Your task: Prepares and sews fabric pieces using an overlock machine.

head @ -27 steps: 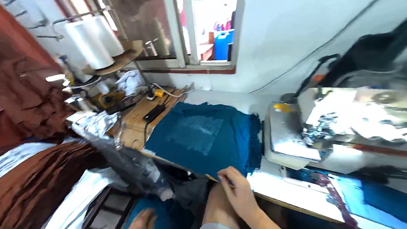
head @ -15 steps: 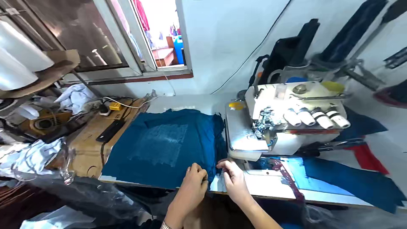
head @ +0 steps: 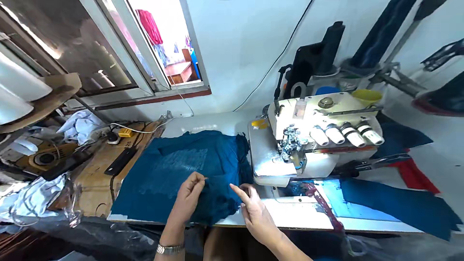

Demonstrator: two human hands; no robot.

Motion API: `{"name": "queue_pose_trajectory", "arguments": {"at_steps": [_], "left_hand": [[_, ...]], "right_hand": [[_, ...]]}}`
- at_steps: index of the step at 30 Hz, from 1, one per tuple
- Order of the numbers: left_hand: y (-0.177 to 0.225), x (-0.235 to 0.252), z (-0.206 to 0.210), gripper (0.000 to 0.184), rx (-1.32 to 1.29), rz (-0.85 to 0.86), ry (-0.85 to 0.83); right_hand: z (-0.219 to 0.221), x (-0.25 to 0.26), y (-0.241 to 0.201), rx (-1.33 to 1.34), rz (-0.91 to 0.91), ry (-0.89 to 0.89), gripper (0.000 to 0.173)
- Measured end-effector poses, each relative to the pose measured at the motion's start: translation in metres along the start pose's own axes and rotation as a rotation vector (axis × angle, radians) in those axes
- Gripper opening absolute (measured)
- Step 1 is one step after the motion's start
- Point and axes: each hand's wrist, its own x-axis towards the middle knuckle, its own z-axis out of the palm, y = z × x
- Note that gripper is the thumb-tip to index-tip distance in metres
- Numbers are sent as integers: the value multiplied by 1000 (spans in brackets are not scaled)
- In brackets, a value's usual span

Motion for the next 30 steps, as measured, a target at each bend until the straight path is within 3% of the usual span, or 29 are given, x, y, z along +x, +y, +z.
{"name": "queue_pose_trajectory", "arguments": {"at_steps": [5, 10, 14, 18, 19, 22, 26, 30], "left_hand": [[32, 12, -17, 19, 90, 171, 21], [55, -11, -40, 21, 171, 324, -29], [57, -48, -64, 28, 228, 357, -330], [34, -60, -74, 23, 218, 164, -727], [26, -57, -68, 24, 237, 111, -709], [-2, -37, -37, 23, 327, 127, -449], [-21, -20, -1, 39, 551, 173, -328], [-49, -17, 21, 21, 792, 494, -40]], "right_hand": [[5, -1, 0, -96, -50, -13, 40], [2, -1, -2, -98, -19, -66, 37], [5, -1, -1, -109, -49, -29, 37], [7, -4, 1, -64, -45, 44, 35], [8, -5, 1, -43, -41, 92, 34], [16, -4, -6, -46, -118, 318, 32], [30, 8, -26, -128, -221, 244, 22], [46, 17, -35, -231, -48, 148, 23]]}}
